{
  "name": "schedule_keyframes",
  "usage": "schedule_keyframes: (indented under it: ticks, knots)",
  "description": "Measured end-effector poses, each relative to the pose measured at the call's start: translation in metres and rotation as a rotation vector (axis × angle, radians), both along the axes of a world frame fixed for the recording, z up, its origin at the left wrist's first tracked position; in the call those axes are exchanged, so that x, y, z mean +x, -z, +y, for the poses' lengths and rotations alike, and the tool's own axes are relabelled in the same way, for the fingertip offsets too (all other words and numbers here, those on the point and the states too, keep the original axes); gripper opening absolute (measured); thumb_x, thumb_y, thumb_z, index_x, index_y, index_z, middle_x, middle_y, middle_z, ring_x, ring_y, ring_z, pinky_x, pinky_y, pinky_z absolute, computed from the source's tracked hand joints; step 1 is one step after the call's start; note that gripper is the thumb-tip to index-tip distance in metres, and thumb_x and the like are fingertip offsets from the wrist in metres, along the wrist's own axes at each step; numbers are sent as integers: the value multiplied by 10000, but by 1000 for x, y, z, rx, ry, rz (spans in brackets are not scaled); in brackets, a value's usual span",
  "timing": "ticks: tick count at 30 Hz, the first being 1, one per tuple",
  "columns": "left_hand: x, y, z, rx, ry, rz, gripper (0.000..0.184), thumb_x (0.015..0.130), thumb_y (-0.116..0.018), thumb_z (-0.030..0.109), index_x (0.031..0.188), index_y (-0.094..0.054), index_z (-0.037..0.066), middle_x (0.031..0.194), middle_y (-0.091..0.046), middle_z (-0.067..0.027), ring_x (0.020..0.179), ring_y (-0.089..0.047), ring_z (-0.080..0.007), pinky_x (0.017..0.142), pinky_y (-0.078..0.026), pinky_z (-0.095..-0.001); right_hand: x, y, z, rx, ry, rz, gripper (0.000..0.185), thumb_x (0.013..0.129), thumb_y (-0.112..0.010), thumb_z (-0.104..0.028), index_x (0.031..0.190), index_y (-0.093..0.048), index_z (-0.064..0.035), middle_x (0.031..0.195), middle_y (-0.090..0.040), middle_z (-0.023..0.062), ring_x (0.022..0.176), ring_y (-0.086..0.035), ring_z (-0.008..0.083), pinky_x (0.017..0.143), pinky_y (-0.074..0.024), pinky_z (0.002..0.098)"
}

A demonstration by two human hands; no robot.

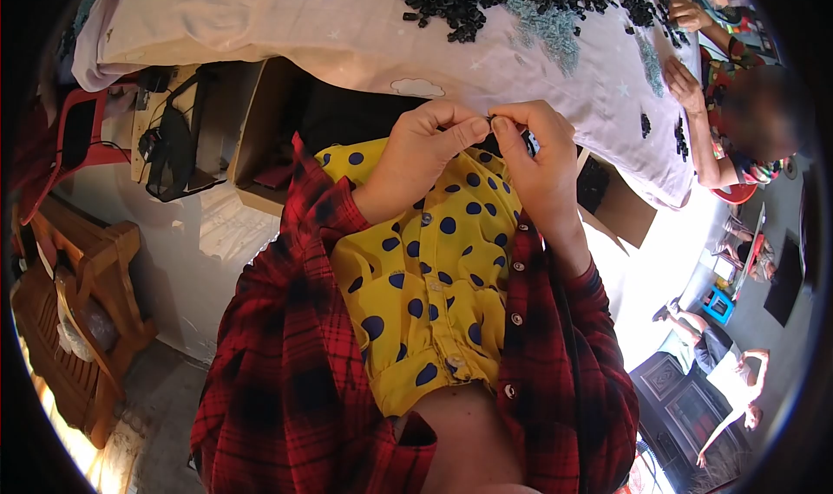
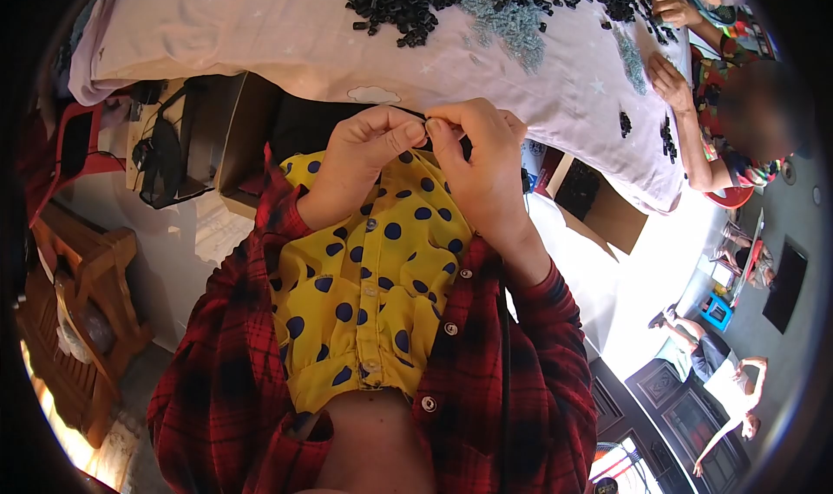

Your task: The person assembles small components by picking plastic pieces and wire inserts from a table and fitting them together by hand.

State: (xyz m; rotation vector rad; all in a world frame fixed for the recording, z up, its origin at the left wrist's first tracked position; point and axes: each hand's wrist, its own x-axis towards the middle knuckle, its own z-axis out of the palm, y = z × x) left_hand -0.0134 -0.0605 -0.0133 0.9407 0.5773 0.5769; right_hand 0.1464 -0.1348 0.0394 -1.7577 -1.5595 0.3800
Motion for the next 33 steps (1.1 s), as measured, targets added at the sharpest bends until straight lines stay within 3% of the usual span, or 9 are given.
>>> schedule_keyframes:
  ticks: [5, 7, 9, 10, 13, 19, 26, 28, 33]
  knots:
    - [2, 7, 1, 50, -19, -7, 172, 1020, -649, 155, 1073, -689, -3, 994, -694, -21, 955, -623, -80, 869, -480, -227, 5, 7, 4, -14, -11, 39, 79, 901, -704, -80, 976, -682, -87, 877, -670, 18, 753, -640, 181, 893, -367, 345]
    - [3, 6, 5, -65, -3, -55, 170, 1021, -645, 152, 1085, -678, -2, 1010, -704, -40, 948, -645, -101, 876, -494, -240, 6, 7, 9, -30, -14, 52, 69, 902, -705, -83, 966, -681, -87, 880, -670, 21, 755, -640, 182, 896, -367, 344]
    - [4, 5, 11, -122, -7, -68, 167, 1020, -643, 147, 1083, -676, -4, 1018, -710, -55, 944, -665, -122, 880, -510, -254, 11, 13, 18, -74, 66, 345, 60, 909, -695, -88, 964, -670, -84, 878, -663, 22, 751, -633, 193, 899, -365, 364]
    - [5, 4, 13, -183, -13, -78, 163, 1020, -640, 142, 1081, -674, -6, 1027, -717, -70, 941, -684, -143, 883, -525, -268, 17, 17, 24, -72, 67, 343, 60, 909, -695, -88, 964, -670, -84, 878, -663, 22, 751, -633, 193, 899, -365, 364]
    - [5, 4, 18, -209, 8, -60, 153, 1017, -638, 123, 1083, -672, -10, 1036, -725, -97, 939, -713, -183, 896, -555, -305, 32, 32, 46, 118, 56, -293, 51, 896, -683, -94, 939, -664, -113, 858, -641, 13, 834, -616, 201, 918, -344, 407]
    - [6, 9, 22, -224, -16, -40, 147, 1004, -652, 106, 1088, -676, -12, 1033, -727, -101, 952, -717, -191, 913, -564, -320, 41, 51, 68, 53, 17, -679, 50, 899, -703, -153, 948, -699, -162, 871, -642, -10, 876, -610, 191, 922, -324, 400]
    - [4, 12, 26, -247, -1, -49, 154, 1012, -646, 122, 1091, -681, -5, 1016, -727, -92, 933, -711, -172, 890, -559, -297, 43, 62, 71, 122, 101, -563, 40, 875, -698, -165, 902, -681, -189, 854, -590, -20, 861, -592, 183, 920, -318, 426]
    - [4, 13, 27, -244, -8, -26, 179, 1021, -639, 147, 1094, -678, -11, 1001, -726, -92, 920, -705, -165, 878, -556, -294, 44, 62, 69, 131, 186, -417, 48, 890, -708, -175, 932, -688, -186, 864, -597, -20, 866, -592, 186, 913, -318, 419]
    - [3, 13, 29, -210, -13, 4, 229, 1038, -619, 180, 1106, -671, -32, 994, -721, -91, 909, -697, -161, 877, -550, -291, 42, 57, 66, 139, 117, -515, 71, 893, -718, -186, 956, -685, -179, 869, -595, -24, 858, -588, 190, 907, -321, 413]
